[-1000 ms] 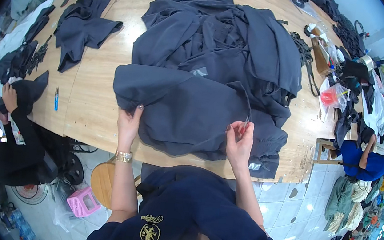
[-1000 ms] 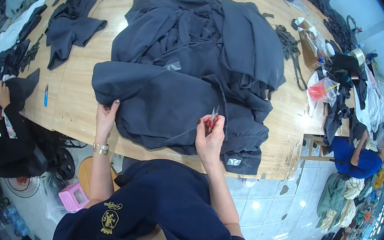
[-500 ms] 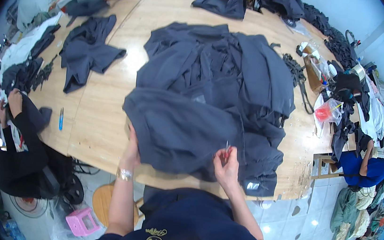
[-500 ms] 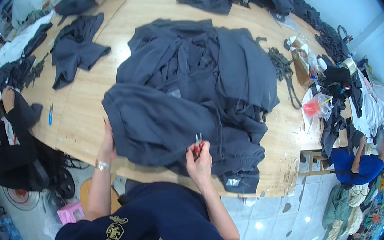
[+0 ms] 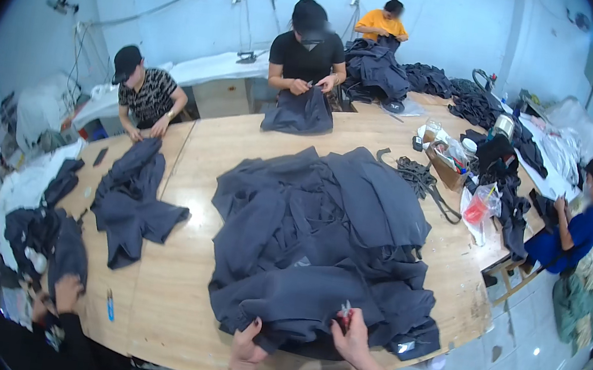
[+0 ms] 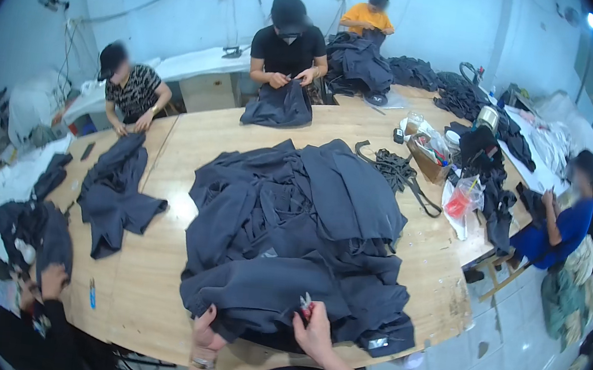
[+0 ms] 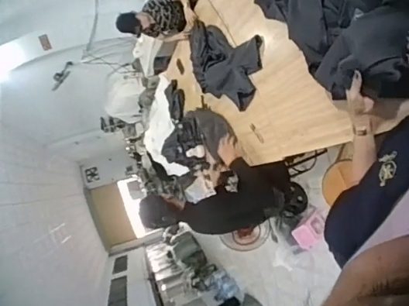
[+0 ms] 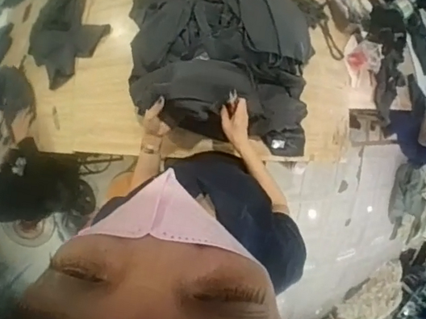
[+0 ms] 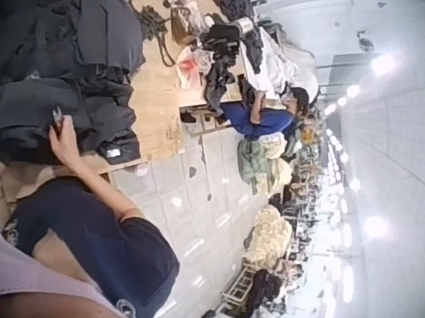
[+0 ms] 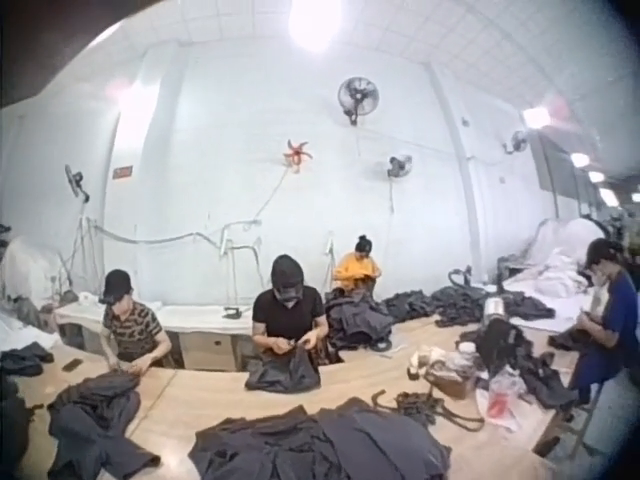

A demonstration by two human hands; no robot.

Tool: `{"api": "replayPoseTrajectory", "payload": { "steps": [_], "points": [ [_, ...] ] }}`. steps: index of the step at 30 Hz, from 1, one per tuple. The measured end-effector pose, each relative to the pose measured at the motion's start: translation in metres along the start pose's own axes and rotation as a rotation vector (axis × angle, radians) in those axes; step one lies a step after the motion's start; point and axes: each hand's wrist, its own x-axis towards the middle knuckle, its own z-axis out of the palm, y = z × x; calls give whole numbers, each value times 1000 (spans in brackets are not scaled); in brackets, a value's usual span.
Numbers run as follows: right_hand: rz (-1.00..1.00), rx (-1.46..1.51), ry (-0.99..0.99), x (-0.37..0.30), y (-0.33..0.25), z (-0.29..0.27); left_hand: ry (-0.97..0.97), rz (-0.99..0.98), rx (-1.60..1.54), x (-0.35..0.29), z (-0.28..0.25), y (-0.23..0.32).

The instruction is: The person is inspecting grey garments and trimming loose threads with small scissors in a textile manufacturing environment.

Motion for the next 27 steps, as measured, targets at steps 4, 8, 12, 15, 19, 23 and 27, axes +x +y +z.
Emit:
{"api": "replayPoseTrajectory", "payload": {
  "steps": [4, 8, 12, 15, 19, 23, 27],
  "points": [
    [4, 29, 78, -4, 5, 18, 341, 16, -25, 35, -36, -24],
    [128, 2, 33, -12, 16, 25, 374, -140, -155, 23, -33, -47],
    [63, 24, 0, -14, 16, 38, 368, 71, 148, 11, -30, -61],
    [46, 89, -11, -14, 5, 36, 334, 65, 401, 11, -43, -73],
    [59, 148, -47, -24, 28, 29, 371, -65, 556, 13, -45, -86],
    [134, 186, -84, -29, 39, 14, 505, -35, 393, 8, -38, -95],
    [162, 253, -45, -25, 57, 10, 549, -50, 294, 14, -51, -102]
  ]
}}
